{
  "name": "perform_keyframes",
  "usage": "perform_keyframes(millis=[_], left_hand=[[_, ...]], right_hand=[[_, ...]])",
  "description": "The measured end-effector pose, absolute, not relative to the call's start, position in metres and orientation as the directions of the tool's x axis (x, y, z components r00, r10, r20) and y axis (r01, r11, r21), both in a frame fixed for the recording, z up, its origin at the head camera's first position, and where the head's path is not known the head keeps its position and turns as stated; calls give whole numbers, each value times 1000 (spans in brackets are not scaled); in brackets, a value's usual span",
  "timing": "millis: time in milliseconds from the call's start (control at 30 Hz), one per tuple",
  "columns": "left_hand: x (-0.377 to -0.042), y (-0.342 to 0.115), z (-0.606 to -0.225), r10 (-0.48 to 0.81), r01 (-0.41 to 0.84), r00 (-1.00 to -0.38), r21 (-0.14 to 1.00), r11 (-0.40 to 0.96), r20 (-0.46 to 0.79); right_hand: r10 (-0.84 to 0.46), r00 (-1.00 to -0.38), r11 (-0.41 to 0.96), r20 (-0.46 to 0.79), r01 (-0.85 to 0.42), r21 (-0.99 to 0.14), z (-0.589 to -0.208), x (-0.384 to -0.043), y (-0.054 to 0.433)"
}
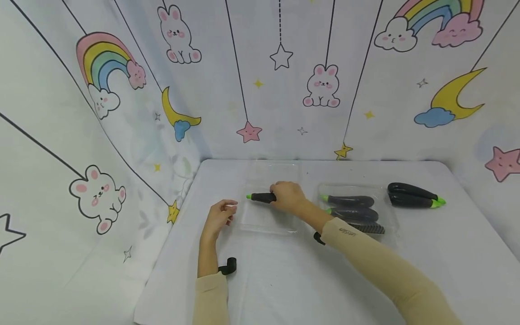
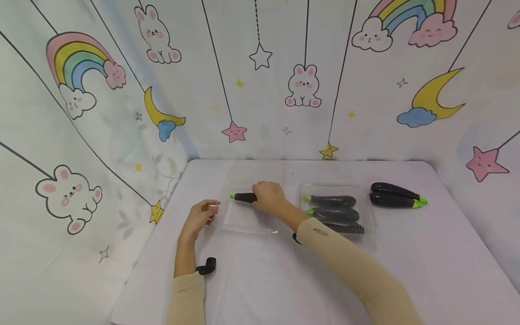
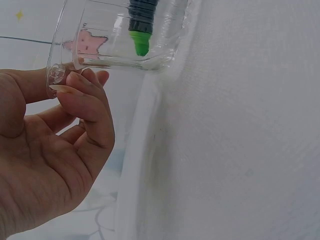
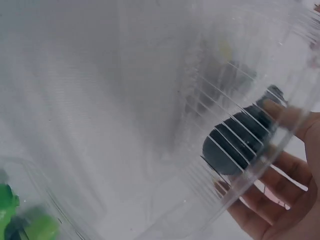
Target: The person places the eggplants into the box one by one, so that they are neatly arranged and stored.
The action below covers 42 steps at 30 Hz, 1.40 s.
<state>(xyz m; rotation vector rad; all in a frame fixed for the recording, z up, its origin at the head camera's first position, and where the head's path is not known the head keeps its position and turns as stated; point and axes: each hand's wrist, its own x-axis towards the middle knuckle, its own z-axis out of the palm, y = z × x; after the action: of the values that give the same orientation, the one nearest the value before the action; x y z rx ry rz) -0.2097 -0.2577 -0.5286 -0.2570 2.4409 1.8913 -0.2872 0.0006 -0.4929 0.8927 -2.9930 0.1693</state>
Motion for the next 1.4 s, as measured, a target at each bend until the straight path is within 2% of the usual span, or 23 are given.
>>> perform_keyframes(millis=[200,600,900,1400], left_hand=[[-208,-257,-529,-101,-163,-985,957,239,-142],[-209,-257,-530,-90,-147,-987,964,223,-130],[-208,-257,-528,-91,-151,-987,961,231,-134],[-208,-259,-528,-95,-152,-987,959,238,-133]], right_hand=[[-566,-823,824,41,-565,41,-499,-284,-5],[-573,-812,816,110,-554,163,-506,-279,-8],[-572,-807,820,143,-562,108,-502,-277,-5],[-555,-808,823,196,-568,-12,-471,-276,7]])
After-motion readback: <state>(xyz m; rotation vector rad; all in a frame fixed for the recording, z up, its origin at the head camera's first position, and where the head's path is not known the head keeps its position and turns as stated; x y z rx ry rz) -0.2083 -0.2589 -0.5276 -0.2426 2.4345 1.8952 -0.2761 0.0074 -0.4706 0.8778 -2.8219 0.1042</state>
